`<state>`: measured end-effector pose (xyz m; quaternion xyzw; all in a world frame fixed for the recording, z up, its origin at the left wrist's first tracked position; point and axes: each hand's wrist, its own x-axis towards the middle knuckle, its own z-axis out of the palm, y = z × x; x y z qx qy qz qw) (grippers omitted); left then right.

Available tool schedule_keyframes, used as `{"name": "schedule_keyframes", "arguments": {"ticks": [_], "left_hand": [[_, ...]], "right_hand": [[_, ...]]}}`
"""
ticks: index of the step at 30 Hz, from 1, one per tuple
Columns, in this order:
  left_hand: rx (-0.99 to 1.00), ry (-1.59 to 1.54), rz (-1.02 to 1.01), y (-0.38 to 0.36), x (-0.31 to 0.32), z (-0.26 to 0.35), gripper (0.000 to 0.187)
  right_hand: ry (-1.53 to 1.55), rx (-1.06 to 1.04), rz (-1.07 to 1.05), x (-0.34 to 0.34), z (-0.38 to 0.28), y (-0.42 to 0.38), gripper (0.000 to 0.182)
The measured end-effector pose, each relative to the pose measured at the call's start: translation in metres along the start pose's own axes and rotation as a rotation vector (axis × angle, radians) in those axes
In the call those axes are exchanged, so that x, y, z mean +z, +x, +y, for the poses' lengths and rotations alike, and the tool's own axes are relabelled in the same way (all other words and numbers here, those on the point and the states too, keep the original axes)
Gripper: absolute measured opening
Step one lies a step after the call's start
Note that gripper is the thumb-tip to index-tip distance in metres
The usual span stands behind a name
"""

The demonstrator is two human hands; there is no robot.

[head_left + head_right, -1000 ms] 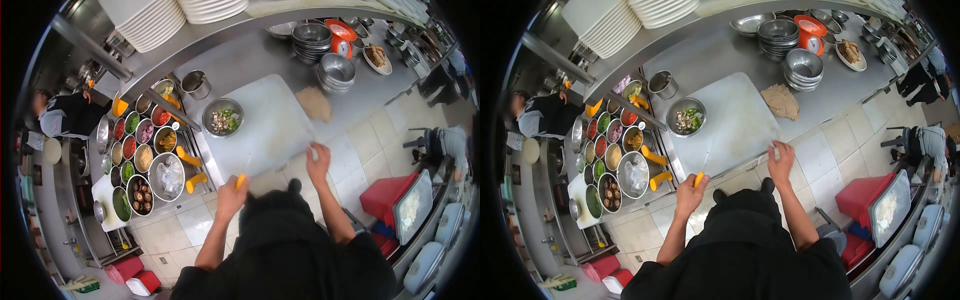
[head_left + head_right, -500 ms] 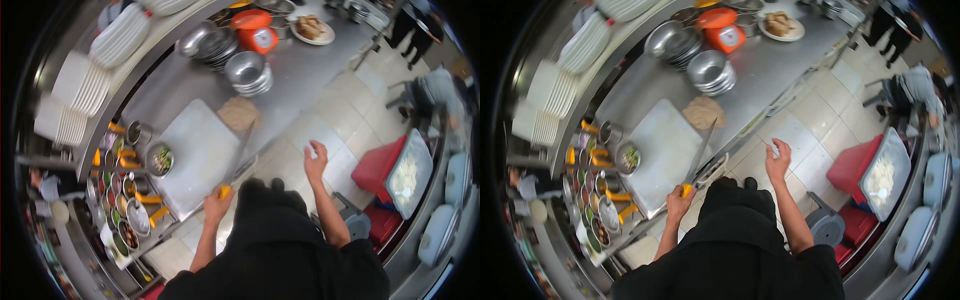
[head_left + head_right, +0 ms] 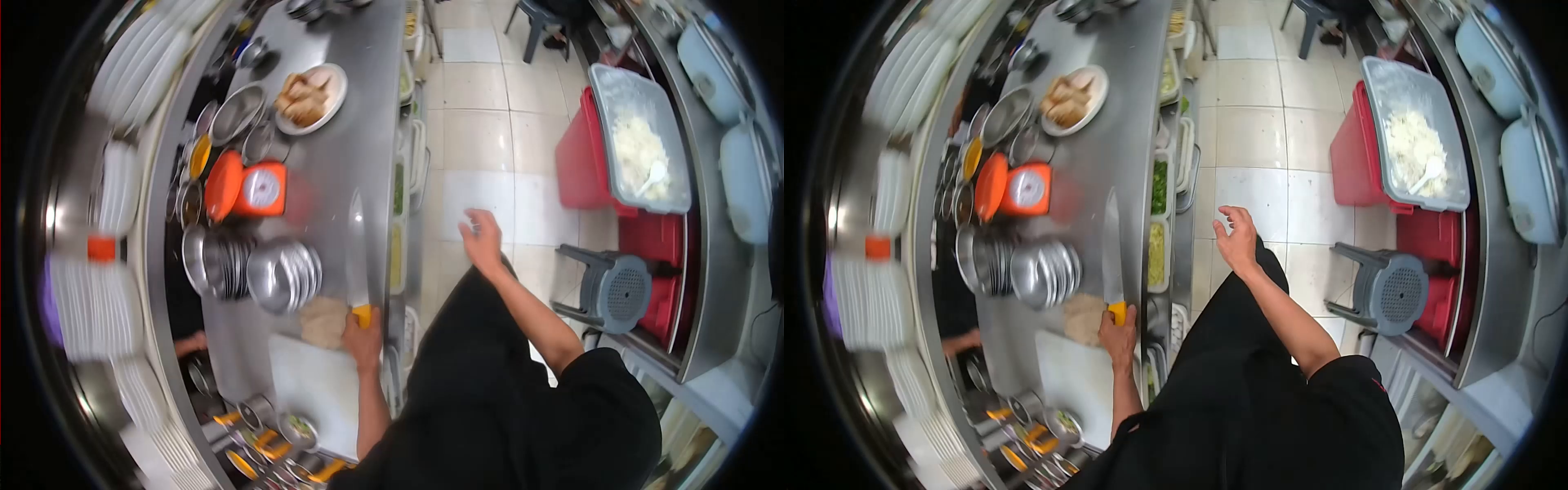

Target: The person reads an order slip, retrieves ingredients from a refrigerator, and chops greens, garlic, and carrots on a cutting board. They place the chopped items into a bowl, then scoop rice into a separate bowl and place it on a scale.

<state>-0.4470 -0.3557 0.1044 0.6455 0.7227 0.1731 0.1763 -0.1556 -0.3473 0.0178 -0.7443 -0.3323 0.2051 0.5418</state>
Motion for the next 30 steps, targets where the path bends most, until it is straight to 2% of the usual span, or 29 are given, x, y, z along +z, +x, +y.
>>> {"name": "schedule_keyframes", "arguments": {"ticks": [3,8,10,12,15,19,24,27,28,30], "left_hand": [[-0.023,0.029,-0.031,0.040,0.026,0.014,0.041],[-0.104,0.132,-0.030,0.064,0.055,0.030,0.047],[-0.114,0.173,-0.043,0.065,0.059,0.021,0.047],[-0.120,0.226,-0.039,0.062,0.060,0.012,0.045],[-0.128,0.175,-0.027,0.058,0.061,0.002,0.045],[-0.156,0.201,-0.043,0.060,0.059,0.014,0.040],[-0.127,0.160,0.031,0.068,0.062,0.029,0.038],[-0.189,0.126,0.034,0.068,0.061,0.029,0.037],[-0.116,0.133,0.070,0.069,0.062,0.026,0.036],[-0.263,0.145,0.030,0.063,0.061,0.020,0.038]], "right_hand": [[0.026,0.104,0.001,0.027,0.039,0.044,0.028],[0.011,0.068,-0.010,0.099,0.089,0.142,0.026],[0.112,0.104,-0.132,0.130,0.081,0.190,0.028],[0.071,-0.178,-0.175,0.185,0.091,0.235,0.026],[-0.148,-0.319,-0.649,0.254,0.079,0.306,0.023],[-0.396,-0.324,-0.892,0.320,0.073,0.345,0.024],[-0.589,-0.216,-0.993,0.330,0.078,0.357,0.024],[-0.663,-0.137,-1.022,0.323,0.083,0.357,0.024],[-0.684,-0.119,-1.025,0.321,0.084,0.357,0.024],[-0.715,-0.086,-1.031,0.318,0.085,0.358,0.024]]}}
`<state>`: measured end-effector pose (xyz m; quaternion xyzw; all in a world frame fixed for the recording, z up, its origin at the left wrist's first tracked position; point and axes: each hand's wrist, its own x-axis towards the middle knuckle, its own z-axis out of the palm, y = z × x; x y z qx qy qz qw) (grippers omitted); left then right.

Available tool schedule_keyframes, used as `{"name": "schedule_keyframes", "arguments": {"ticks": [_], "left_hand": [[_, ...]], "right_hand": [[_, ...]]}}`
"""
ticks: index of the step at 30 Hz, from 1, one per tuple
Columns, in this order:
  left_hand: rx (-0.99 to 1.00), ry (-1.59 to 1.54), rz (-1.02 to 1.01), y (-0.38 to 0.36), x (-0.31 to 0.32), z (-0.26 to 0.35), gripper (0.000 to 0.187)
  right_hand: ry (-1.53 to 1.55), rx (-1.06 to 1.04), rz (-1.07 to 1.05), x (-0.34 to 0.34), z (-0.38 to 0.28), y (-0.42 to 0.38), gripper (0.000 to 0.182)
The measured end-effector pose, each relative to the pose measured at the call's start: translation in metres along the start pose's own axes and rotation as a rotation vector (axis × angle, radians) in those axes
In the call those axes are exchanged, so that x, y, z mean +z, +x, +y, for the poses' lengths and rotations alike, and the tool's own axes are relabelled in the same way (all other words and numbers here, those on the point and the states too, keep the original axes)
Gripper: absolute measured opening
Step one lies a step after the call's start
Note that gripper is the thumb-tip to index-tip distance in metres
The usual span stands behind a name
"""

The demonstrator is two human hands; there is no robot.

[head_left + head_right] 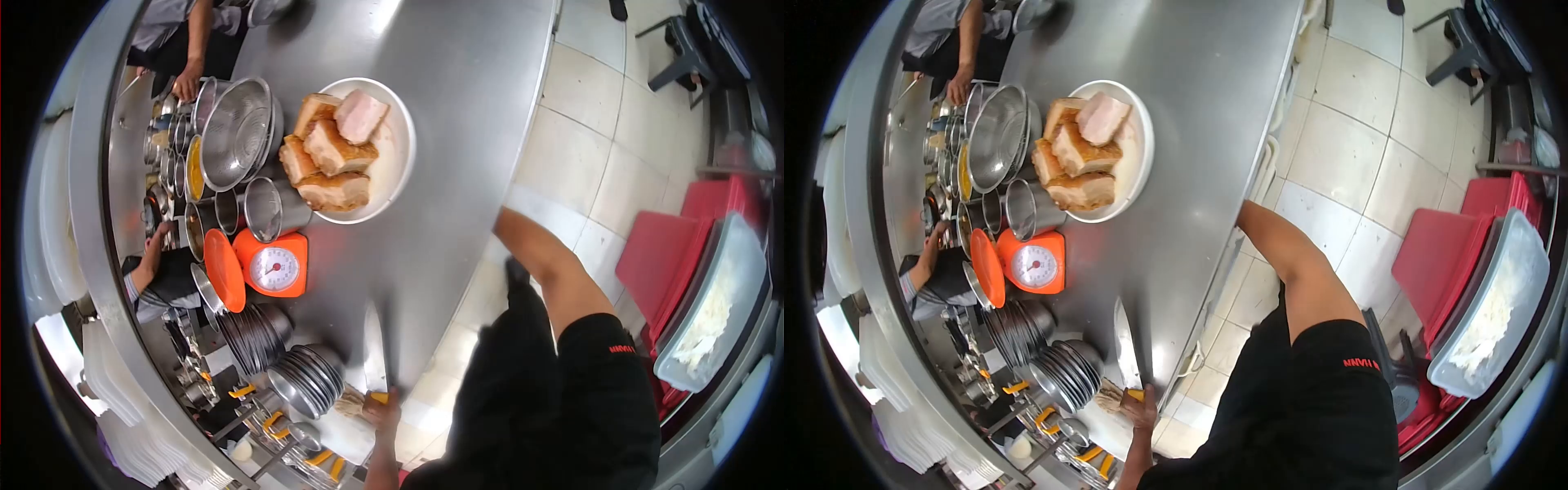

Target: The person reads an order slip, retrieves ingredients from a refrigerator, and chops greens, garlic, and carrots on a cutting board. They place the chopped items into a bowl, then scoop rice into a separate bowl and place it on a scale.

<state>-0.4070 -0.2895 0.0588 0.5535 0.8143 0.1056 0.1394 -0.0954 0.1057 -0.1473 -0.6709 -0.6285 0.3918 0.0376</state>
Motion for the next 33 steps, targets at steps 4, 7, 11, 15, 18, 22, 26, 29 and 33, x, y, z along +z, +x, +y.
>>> {"name": "schedule_keyframes", "arguments": {"ticks": [4,7,11,15,18,22,26,29,33], "left_hand": [[0.031,0.044,0.035,-0.001,0.004,-0.008,0.040],[0.045,0.073,0.034,-0.002,0.003,-0.008,0.041],[-0.034,0.049,0.014,0.001,0.000,0.004,0.041],[0.122,0.130,0.029,0.000,0.001,-0.005,0.041],[0.003,0.051,0.020,0.002,0.000,0.003,0.041],[0.047,0.079,0.028,0.001,0.003,-0.006,0.040],[0.027,0.005,0.053,0.000,0.002,0.000,0.041],[0.006,-0.025,0.042,0.000,0.001,-0.001,0.041],[0.121,0.032,0.069,0.001,0.000,-0.002,0.038]], "right_hand": [[-0.009,0.049,-0.026,-0.003,0.002,0.000,0.025],[-0.013,0.066,-0.033,-0.005,0.000,0.003,0.025],[-0.014,0.088,-0.041,-0.007,0.001,0.002,0.025],[0.006,0.107,-0.045,-0.009,0.002,0.000,0.025],[0.021,0.122,-0.043,-0.009,0.004,-0.001,0.026],[0.028,0.140,-0.039,-0.009,0.009,-0.003,0.026],[0.038,0.154,-0.033,-0.010,0.014,-0.006,0.026],[0.056,0.174,-0.028,-0.012,0.017,-0.009,0.026],[0.113,0.199,-0.020,-0.012,0.017,-0.012,0.027]]}}
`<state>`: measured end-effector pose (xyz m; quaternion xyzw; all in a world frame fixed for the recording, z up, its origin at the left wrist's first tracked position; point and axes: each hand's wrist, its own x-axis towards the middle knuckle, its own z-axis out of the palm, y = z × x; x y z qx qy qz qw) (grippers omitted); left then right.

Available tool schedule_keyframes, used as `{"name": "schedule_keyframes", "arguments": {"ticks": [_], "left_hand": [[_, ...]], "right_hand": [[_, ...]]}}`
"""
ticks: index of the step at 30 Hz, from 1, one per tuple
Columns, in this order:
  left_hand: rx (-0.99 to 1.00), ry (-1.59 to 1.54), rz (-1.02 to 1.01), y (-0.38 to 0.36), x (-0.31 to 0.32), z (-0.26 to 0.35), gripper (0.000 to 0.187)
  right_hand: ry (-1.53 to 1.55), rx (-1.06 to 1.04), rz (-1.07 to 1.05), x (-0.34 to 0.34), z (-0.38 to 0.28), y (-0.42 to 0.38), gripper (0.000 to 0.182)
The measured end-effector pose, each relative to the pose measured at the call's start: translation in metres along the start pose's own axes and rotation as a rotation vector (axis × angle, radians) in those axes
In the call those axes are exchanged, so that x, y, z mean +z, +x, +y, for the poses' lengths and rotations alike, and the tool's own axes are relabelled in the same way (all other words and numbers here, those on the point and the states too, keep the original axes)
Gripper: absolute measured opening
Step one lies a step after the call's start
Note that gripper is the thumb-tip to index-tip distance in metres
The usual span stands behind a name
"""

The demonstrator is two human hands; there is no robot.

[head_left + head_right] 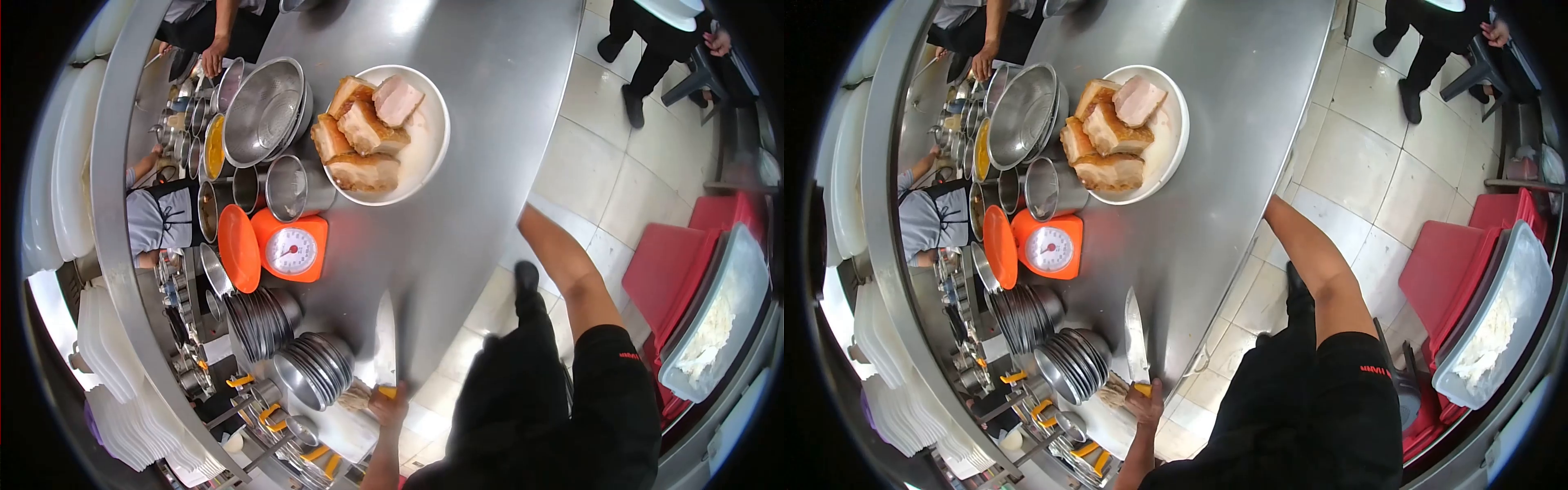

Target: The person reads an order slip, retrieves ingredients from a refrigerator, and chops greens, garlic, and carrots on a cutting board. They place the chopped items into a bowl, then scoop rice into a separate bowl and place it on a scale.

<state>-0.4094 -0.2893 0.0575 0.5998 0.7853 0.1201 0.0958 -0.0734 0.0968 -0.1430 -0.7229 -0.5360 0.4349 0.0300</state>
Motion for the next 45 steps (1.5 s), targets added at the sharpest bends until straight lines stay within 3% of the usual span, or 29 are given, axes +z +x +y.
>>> {"name": "schedule_keyframes", "arguments": {"ticks": [3,5,9,12,17,22,26,28,30,34,38,41,44,45], "left_hand": [[-0.090,-0.054,-0.017,0.007,-0.004,0.013,0.040],[-0.132,-0.060,-0.022,0.006,-0.003,0.014,0.041],[-0.111,-0.014,-0.050,0.005,-0.005,0.012,0.042],[-0.103,0.000,-0.069,0.001,0.000,0.000,0.043],[-0.066,0.001,-0.024,0.005,-0.002,0.013,0.042],[0.017,0.046,-0.028,0.005,0.001,-0.003,0.041],[-0.010,-0.417,-0.144,-0.011,-0.040,0.001,0.042],[-0.028,-0.342,-0.114,-0.049,-0.082,-0.019,0.040],[-0.040,-0.600,0.027,-0.099,-0.120,-0.053,0.035],[-0.121,-0.558,0.191,-0.195,-0.180,-0.145,0.031],[-0.338,-0.495,0.276,-0.269,-0.196,-0.215,0.033],[-0.450,-0.456,0.343,-0.309,-0.190,-0.248,0.035],[-0.554,-0.458,0.356,-0.336,-0.184,-0.260,0.039],[-0.593,-0.463,0.330,-0.342,-0.184,-0.261,0.041]], "right_hand": [[0.114,0.035,0.010,-0.005,-0.001,0.000,0.027],[0.354,0.095,0.010,-0.016,-0.002,-0.003,0.027],[1.040,0.163,0.041,-0.033,0.021,-0.035,0.027],[1.461,0.021,0.139,-0.027,0.049,-0.096,0.032],[1.549,0.035,0.194,-0.033,0.075,-0.214,0.037],[1.615,-0.103,0.239,-0.025,0.043,-0.332,0.037],[1.602,-0.326,0.114,0.017,-0.024,-0.423,0.032],[1.551,-0.400,0.045,0.052,-0.061,-0.469,0.032],[1.449,-0.422,-0.068,0.106,-0.091,-0.507,0.034],[1.078,-0.377,-0.227,0.225,-0.150,-0.545,0.037],[0.680,-0.607,-0.327,0.326,-0.220,-0.575,0.038],[0.443,-0.796,-0.252,0.385,-0.246,-0.593,0.033],[0.192,-1.226,-0.026,0.421,-0.241,-0.577,0.032],[0.131,-1.253,0.005,0.429,-0.236,-0.573,0.033]]}}
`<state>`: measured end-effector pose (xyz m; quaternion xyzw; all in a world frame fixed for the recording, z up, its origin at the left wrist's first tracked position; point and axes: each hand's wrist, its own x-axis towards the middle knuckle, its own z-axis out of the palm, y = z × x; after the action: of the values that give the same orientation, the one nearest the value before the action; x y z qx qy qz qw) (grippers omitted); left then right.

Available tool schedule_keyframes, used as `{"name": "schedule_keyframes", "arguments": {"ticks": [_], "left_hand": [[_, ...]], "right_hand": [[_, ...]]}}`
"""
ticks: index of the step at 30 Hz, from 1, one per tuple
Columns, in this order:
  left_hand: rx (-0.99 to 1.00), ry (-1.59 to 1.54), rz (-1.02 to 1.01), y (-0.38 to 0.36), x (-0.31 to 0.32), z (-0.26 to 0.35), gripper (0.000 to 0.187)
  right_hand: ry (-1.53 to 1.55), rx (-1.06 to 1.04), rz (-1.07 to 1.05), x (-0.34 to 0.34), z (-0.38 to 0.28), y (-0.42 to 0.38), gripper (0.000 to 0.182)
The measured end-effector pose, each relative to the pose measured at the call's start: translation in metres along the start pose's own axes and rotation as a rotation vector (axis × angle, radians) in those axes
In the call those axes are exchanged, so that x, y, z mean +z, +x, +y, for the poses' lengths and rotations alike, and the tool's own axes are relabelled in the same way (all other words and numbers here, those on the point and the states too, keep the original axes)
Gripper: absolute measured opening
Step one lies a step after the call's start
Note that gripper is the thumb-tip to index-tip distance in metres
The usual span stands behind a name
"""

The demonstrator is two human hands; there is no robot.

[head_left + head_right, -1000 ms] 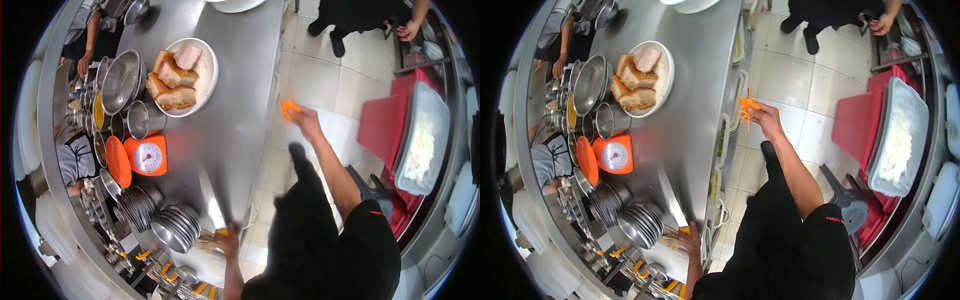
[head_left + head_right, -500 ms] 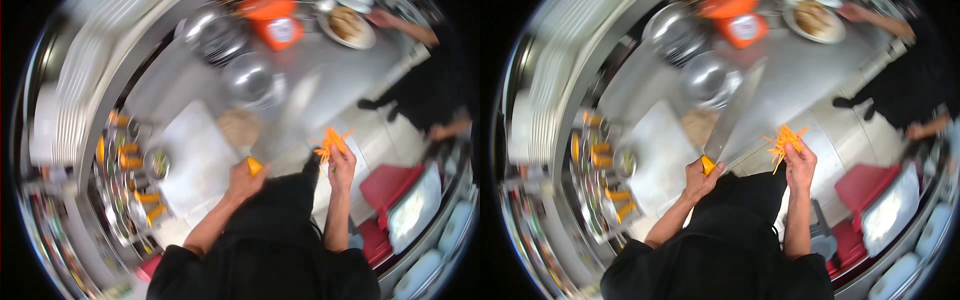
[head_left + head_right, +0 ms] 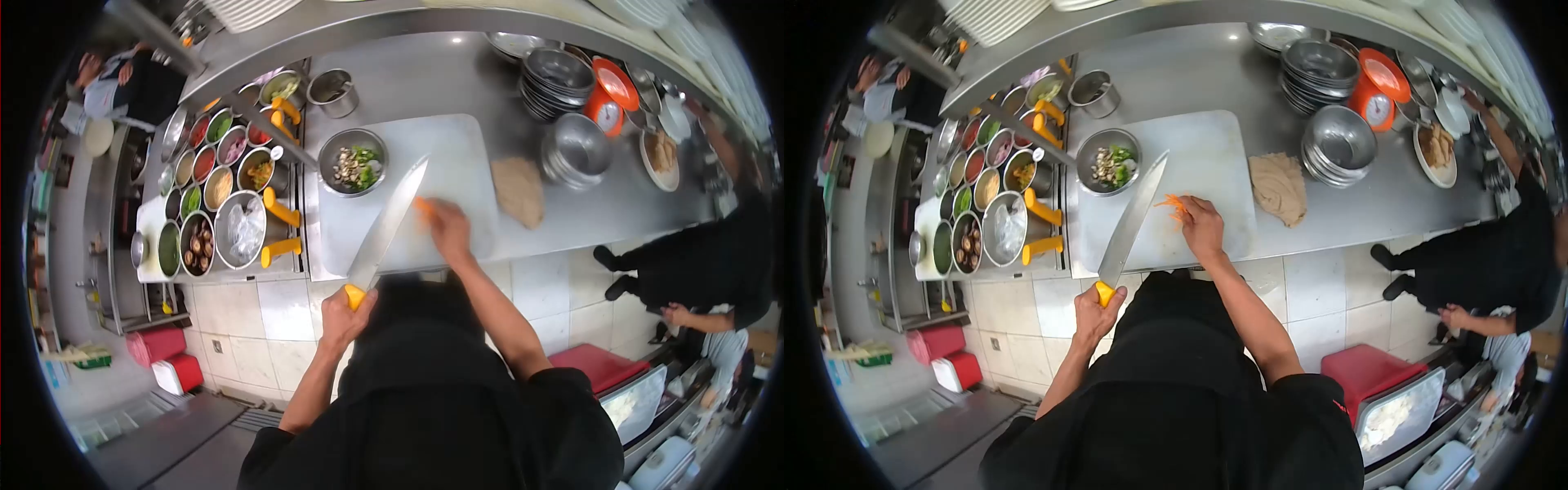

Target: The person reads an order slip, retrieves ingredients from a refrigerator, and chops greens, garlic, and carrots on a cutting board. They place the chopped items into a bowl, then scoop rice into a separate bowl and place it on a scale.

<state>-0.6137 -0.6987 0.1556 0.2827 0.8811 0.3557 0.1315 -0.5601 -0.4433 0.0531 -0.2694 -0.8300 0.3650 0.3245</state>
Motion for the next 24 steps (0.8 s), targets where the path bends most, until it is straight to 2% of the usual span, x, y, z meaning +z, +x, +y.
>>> {"name": "schedule_keyframes", "arguments": {"ticks": [2,5,8,11,12,18,24], "left_hand": [[-0.051,0.051,-0.001,-0.008,-0.002,-0.007,0.042],[-0.134,0.065,0.000,-0.020,-0.001,-0.010,0.045],[-0.202,0.074,-0.021,-0.020,0.001,-0.011,0.047],[-0.228,0.114,-0.070,-0.018,0.001,-0.009,0.050],[-0.223,0.108,-0.077,-0.015,0.003,-0.009,0.052],[-0.250,0.107,-0.167,0.009,0.005,-0.001,0.056],[-0.215,0.094,-0.281,0.023,0.005,0.003,0.057]], "right_hand": [[-0.124,-0.059,-0.022,0.001,0.006,-0.003,0.034],[-0.334,-0.140,-0.169,-0.013,0.005,0.002,0.037],[-0.370,-0.117,-0.168,-0.035,-0.013,0.010,0.039],[-0.314,-0.122,-0.199,-0.051,-0.013,0.015,0.042],[-0.235,-0.162,-0.179,-0.054,-0.012,0.017,0.034],[-0.024,-0.086,-0.145,-0.050,-0.003,0.026,0.013],[-0.063,-0.119,-0.201,-0.049,0.001,0.030,0.016]]}}
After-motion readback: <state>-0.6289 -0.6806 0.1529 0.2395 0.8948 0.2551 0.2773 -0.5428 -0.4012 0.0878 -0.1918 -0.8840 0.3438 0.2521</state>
